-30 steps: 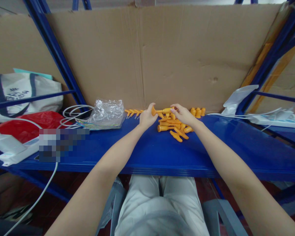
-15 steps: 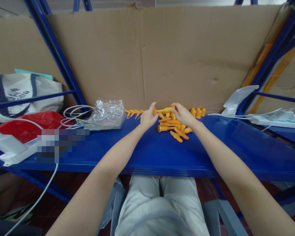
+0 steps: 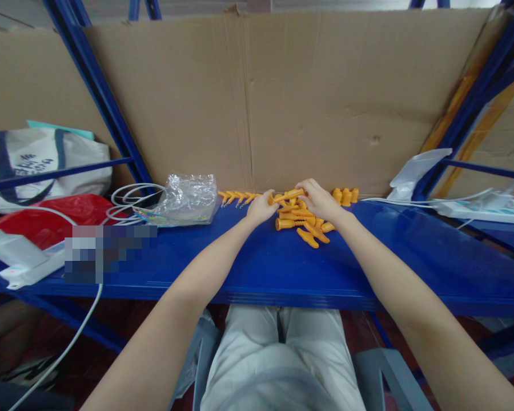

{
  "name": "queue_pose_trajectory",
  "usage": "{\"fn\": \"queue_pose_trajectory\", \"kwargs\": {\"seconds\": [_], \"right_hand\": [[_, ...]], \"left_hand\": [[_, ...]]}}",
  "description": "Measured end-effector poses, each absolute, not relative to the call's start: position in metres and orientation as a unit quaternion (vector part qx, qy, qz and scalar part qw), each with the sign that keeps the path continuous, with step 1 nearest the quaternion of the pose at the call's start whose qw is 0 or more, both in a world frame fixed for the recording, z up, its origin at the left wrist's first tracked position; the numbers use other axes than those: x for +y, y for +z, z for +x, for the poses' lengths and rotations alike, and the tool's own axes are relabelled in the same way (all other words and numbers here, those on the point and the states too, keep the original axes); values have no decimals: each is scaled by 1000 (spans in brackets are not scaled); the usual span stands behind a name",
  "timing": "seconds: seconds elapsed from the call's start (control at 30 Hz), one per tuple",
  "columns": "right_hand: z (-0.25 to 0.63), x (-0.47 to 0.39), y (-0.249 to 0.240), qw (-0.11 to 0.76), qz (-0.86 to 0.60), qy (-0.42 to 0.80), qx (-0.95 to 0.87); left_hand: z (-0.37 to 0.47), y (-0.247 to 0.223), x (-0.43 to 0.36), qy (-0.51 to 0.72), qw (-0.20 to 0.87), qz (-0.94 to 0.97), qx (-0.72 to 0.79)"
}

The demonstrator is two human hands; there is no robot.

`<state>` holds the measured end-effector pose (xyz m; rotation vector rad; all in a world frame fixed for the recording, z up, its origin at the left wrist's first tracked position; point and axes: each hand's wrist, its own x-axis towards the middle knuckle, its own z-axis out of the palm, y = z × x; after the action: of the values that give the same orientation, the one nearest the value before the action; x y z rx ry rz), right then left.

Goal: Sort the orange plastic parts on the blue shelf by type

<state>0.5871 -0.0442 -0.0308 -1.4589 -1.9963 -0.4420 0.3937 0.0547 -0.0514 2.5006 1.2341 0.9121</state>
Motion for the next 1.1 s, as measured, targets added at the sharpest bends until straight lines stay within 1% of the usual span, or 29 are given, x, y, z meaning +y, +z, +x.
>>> {"fn": "queue_pose_trajectory", "kwargs": {"seconds": [0.13, 0.37, 0.6, 0.77, 0.97, 1.03, 1.1], "right_hand": [[588, -43, -32, 299, -551, -174, -759], [594, -40, -33, 296, -532, -180, -772], [598, -38, -33, 301, -516, -165, -785], [596, -39, -32, 293, -514, -158, -791], [596, -41, -32, 291, -515, -153, -791], [595, -42, -31, 295, -510, -152, -794], [595, -42, -31, 297, -508, -147, -795]], "left_hand": [[396, -52, 55, 295, 140, 852, 409], [396, -44, 44, 230, 271, 829, 432], [395, -38, 38, 229, 345, 807, 421], [393, -39, 40, 194, 383, 802, 417], [394, -43, 48, 196, 369, 809, 413], [393, -44, 49, 200, 331, 823, 416], [392, -44, 47, 209, 242, 849, 421]]}}
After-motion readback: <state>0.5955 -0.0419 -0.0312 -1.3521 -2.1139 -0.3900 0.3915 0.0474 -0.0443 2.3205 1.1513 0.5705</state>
